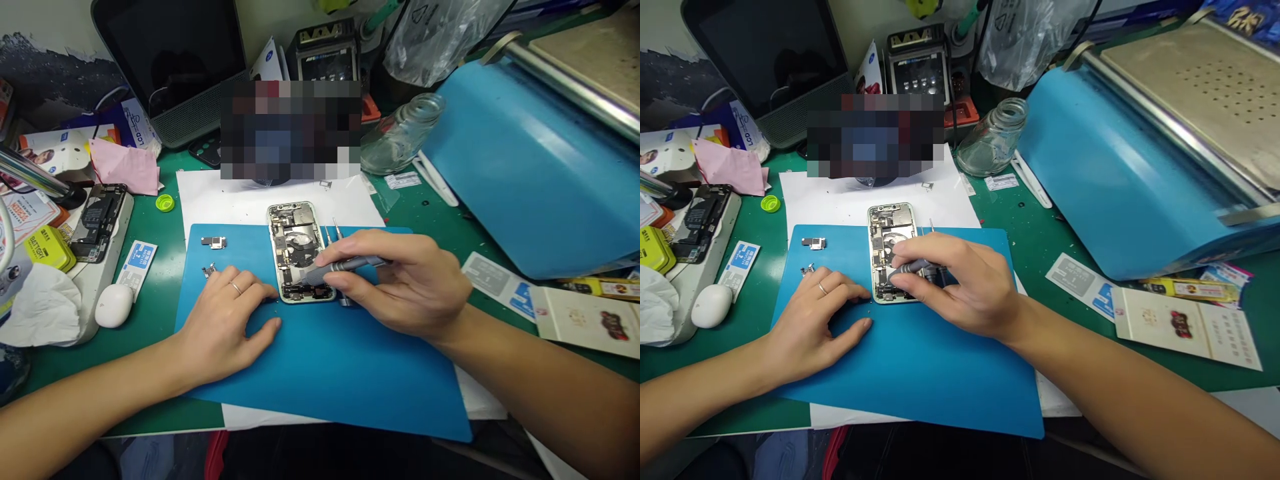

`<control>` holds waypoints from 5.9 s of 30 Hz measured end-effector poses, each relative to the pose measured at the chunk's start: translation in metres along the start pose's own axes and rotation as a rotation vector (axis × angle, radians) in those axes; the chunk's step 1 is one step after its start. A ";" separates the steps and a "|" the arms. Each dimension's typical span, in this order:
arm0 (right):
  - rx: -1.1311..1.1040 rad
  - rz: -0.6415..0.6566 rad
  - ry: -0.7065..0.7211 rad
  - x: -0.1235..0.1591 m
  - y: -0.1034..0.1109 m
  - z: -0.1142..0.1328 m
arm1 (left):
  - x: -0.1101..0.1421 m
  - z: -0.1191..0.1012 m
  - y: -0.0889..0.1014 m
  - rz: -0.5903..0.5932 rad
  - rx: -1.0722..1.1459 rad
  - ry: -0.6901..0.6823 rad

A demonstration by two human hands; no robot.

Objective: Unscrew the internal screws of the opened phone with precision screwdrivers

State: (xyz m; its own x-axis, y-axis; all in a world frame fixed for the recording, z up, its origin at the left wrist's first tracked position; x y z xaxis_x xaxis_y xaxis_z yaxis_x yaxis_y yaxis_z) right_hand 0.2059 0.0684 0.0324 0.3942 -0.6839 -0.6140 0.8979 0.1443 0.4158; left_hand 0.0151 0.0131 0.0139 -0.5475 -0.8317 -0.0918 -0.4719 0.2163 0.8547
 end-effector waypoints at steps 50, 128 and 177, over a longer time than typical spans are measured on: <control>0.642 0.308 -0.549 -0.020 0.016 -0.041 | 0.002 0.009 0.023 -0.284 0.302 0.072; -0.125 0.161 0.156 0.003 -0.018 0.027 | -0.004 -0.010 0.019 -0.156 0.279 -0.216; -0.012 0.170 0.208 0.000 -0.020 0.023 | -0.001 0.003 0.013 -0.163 0.220 0.043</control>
State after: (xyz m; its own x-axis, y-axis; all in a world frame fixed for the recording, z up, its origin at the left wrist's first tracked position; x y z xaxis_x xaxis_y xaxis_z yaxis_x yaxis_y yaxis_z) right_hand 0.1830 0.0495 0.0392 0.5700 -0.4878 -0.6612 0.8173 0.2536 0.5175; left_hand 0.0075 0.0178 0.0238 -0.4243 -0.8846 -0.1935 -0.6927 0.1795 0.6986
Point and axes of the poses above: each hand's wrist, its own x-axis away from the middle knuckle, its own y-axis out of the back of the hand, z = x × y, the point moved 6 cm from there along -x, towards the middle knuckle, and after that the axes turned 2 degrees about -y, right-handed, at the moved point
